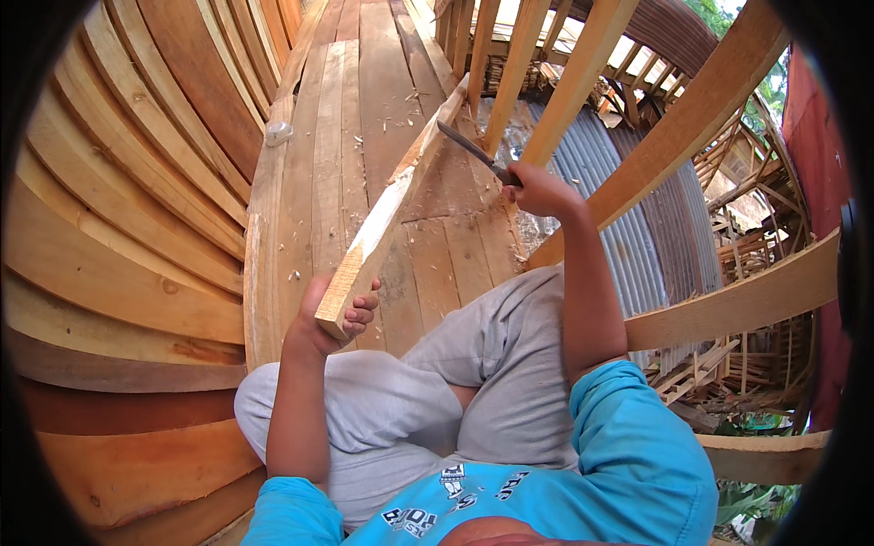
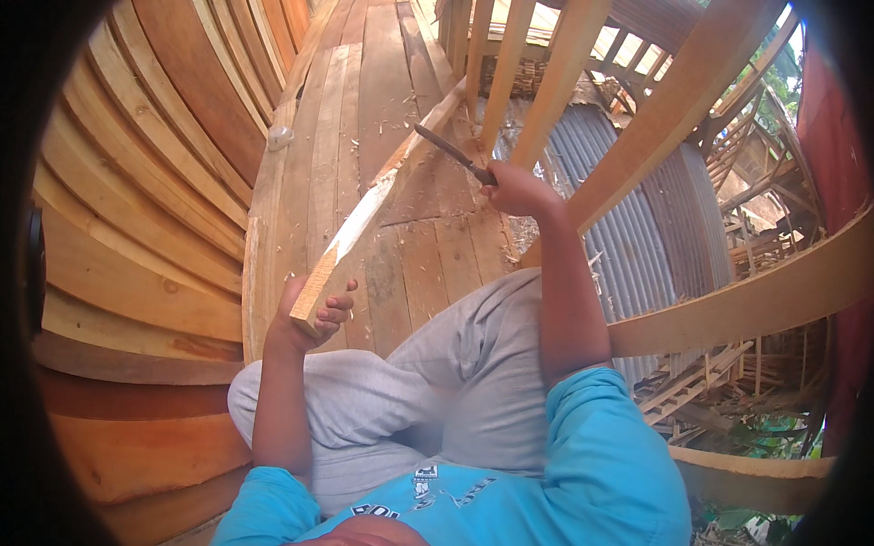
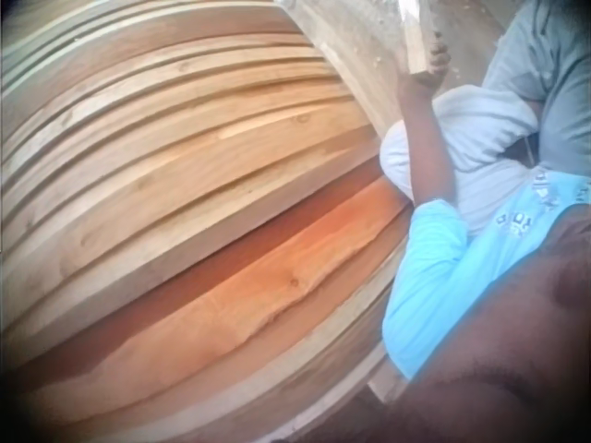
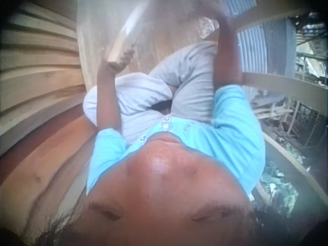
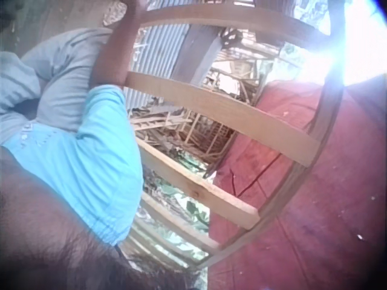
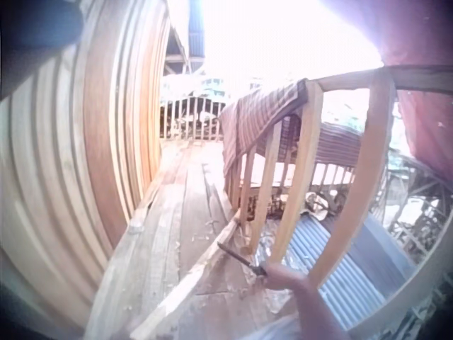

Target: The person sits cross-legged on a wooden floor and uses a knife to shave and shape a rectangular wooden plank. They repeatedly scrape the surface, removing thin wood shavings and gradually refining the plank's edges.

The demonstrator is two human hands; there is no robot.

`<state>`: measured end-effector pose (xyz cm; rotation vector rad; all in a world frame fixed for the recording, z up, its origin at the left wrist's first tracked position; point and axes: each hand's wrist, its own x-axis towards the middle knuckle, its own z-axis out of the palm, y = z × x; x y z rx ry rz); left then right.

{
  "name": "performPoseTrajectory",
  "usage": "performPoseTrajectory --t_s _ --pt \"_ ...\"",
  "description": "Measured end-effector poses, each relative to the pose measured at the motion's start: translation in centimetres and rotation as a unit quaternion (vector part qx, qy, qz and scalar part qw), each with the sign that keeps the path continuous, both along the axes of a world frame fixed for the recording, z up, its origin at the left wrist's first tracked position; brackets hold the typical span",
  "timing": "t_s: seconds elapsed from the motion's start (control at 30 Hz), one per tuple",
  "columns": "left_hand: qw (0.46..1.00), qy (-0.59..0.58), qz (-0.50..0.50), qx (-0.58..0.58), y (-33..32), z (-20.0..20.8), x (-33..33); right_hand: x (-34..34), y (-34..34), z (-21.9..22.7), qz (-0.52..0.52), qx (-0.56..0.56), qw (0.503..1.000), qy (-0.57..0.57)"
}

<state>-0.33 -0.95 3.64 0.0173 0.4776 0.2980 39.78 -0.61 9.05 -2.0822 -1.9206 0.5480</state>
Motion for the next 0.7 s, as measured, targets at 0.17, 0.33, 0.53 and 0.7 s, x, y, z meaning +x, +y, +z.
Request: performPoseTrajectory --t_s 0.17,0.33,0.53,0.7 --pt "1.0 0.001 0.011 0.0 0.0 -0.5 -0.6 -2.9 2.9 -2.7 0.067 0.02 0.99 0.122" --pt "0.999 0.022 0.013 0.02 0.3 -0.3 -1.0 -7.5 3.9 -4.2 0.142 0.081 0.968 0.191" --pt "0.976 0.14 -0.015 0.164 1.1 0.3 -1.9 -12.3 3.4 -4.6 0.204 0.067 0.951 0.223" --pt "0.942 0.225 -0.01 0.248 1.5 1.4 -2.4 -13.6 3.0 -4.3 0.183 0.062 0.969 0.157"
